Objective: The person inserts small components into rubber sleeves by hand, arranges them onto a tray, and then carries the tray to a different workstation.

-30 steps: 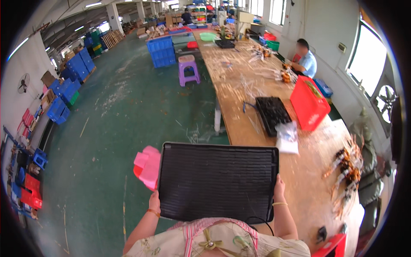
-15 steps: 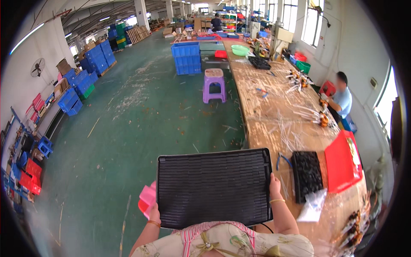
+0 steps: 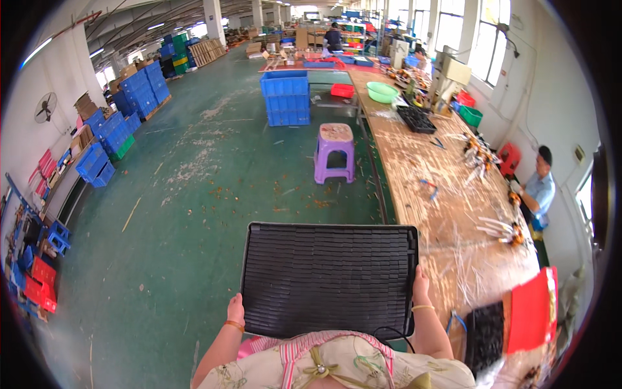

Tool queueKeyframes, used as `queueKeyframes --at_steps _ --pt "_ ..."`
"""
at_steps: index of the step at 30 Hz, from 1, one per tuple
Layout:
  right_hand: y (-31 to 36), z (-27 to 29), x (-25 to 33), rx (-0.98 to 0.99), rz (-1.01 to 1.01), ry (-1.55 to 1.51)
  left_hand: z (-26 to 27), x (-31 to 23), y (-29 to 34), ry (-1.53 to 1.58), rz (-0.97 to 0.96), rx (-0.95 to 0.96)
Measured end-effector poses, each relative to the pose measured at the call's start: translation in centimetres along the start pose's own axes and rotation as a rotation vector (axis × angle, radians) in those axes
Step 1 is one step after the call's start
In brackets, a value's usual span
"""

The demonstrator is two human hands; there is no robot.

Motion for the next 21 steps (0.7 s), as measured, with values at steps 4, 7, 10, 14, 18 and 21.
queueKeyframes --at_steps 4,7,10,14,18,21 --pt "-8.4 -13.6 10.4 -0.016 0.125 0.026 -2.3 -5.9 -6.4 0.085 0.082 -0.094" --pt "-11.9 -24.0 15.5 0.194 0.057 0.041 -1.6 -9.4 -10.9 0.061 0.077 -0.246" --pt "-16.4 -34.5 18.4 0.232 0.104 0.090 -1.9 -12.2 -15.5 0.137 0.125 -0.309" --pt "-20.7 -48.5 23.7 0.261 0.155 0.167 -2.8 -16.2 -23.7 0.222 0.184 -0.372" --pt "-23.5 -61.0 30.5 0.313 0.168 0.099 -4.5 -25.8 -36.3 0.091 0.112 -0.406" --pt "-25.3 -67.0 33.9 0.272 0.132 0.084 -5.7 -32.5 -46.5 0.132 0.053 -0.353"
Point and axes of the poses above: each hand's wrist, its own y-axis away from the middle knuckle, its own z-axis out of the back of the hand, x = y × z, the point moved 7 cm from there along -y, towards the middle knuckle, and after that the axes turned 5 degrees about -x, right-handed, at the moved point
